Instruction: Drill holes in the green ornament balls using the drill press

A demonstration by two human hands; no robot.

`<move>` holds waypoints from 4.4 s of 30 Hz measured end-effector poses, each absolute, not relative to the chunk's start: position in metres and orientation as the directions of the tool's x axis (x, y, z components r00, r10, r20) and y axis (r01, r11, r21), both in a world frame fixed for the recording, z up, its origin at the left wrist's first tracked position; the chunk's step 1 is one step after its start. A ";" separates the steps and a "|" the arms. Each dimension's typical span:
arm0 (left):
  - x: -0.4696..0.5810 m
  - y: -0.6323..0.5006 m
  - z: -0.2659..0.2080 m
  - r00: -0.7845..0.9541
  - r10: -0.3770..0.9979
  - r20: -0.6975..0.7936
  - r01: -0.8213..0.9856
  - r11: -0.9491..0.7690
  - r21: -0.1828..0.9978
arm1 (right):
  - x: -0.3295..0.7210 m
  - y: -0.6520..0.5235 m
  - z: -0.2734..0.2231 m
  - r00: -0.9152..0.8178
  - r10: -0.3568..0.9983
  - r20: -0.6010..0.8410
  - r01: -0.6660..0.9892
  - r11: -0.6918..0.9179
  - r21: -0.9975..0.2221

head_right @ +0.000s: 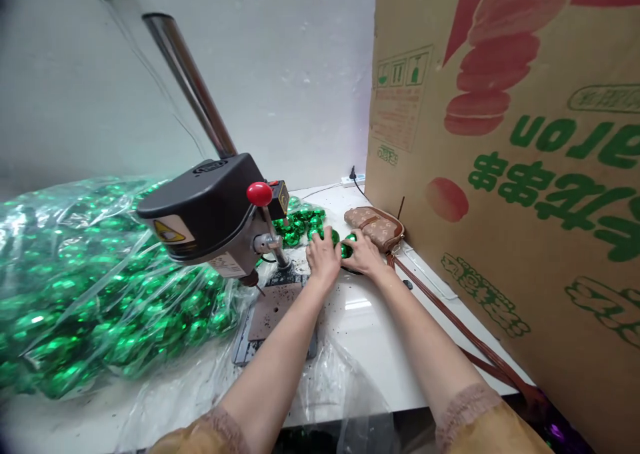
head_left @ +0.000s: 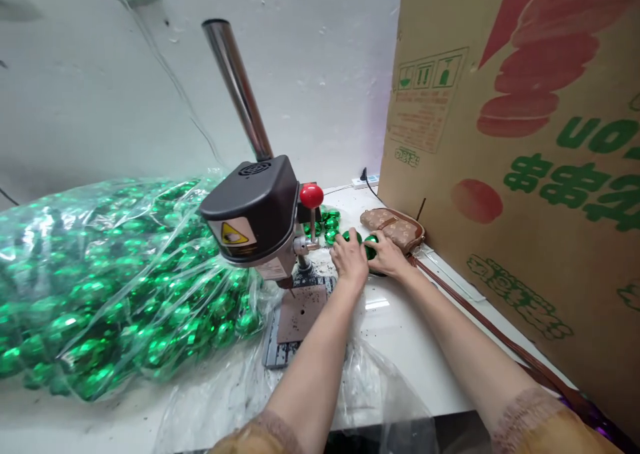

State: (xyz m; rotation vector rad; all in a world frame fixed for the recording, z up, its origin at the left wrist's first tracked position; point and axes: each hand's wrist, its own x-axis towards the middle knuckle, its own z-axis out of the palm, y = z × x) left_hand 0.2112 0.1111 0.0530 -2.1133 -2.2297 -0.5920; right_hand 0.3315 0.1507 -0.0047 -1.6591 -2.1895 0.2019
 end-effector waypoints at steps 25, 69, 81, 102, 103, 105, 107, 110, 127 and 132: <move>-0.101 -0.108 -0.007 -0.196 0.850 0.488 0.910 -0.027 0.414 | 0.149 -0.074 0.016 -0.423 0.701 0.575 0.497 0.710 -0.500; -0.207 -0.111 -0.023 -0.382 0.663 0.644 0.905 0.128 0.405 | 0.004 -0.089 -0.022 -0.266 0.638 0.723 0.701 0.642 -0.309; -0.252 -0.050 -0.022 -0.349 0.613 0.709 0.924 0.098 0.371 | 0.002 -0.078 -0.022 -0.216 0.672 0.708 0.753 0.577 -0.317; -0.192 -0.100 -0.008 0.053 0.593 0.804 0.934 -0.315 0.170 | 0.016 -0.079 -0.025 -0.226 0.730 0.645 0.703 0.580 -0.411; -0.175 -0.109 -0.011 0.127 0.649 0.750 0.901 -0.392 0.187 | 0.017 -0.079 -0.025 -0.235 0.733 0.638 0.693 0.587 -0.419; -0.145 -0.121 -0.021 0.191 0.733 0.653 0.865 -0.440 0.242 | 0.021 -0.078 -0.025 -0.257 0.730 0.634 0.668 0.608 -0.429; -0.125 -0.126 -0.031 0.175 0.770 0.613 0.855 -0.428 0.294 | 0.026 -0.078 -0.025 -0.273 0.721 0.637 0.644 0.629 -0.436; -0.113 -0.125 -0.040 0.081 0.796 0.600 0.848 -0.372 0.378 | 0.035 -0.078 -0.025 -0.279 0.703 0.654 0.613 0.655 -0.442; -0.117 -0.114 -0.032 0.342 0.614 0.712 0.861 -0.508 0.025 | 0.065 -0.083 -0.035 -0.258 0.629 0.733 0.706 0.641 -0.301; -0.118 -0.115 -0.032 0.353 0.637 0.685 0.855 -0.517 0.040 | 0.062 -0.077 -0.040 -0.221 0.631 0.743 0.722 0.618 -0.310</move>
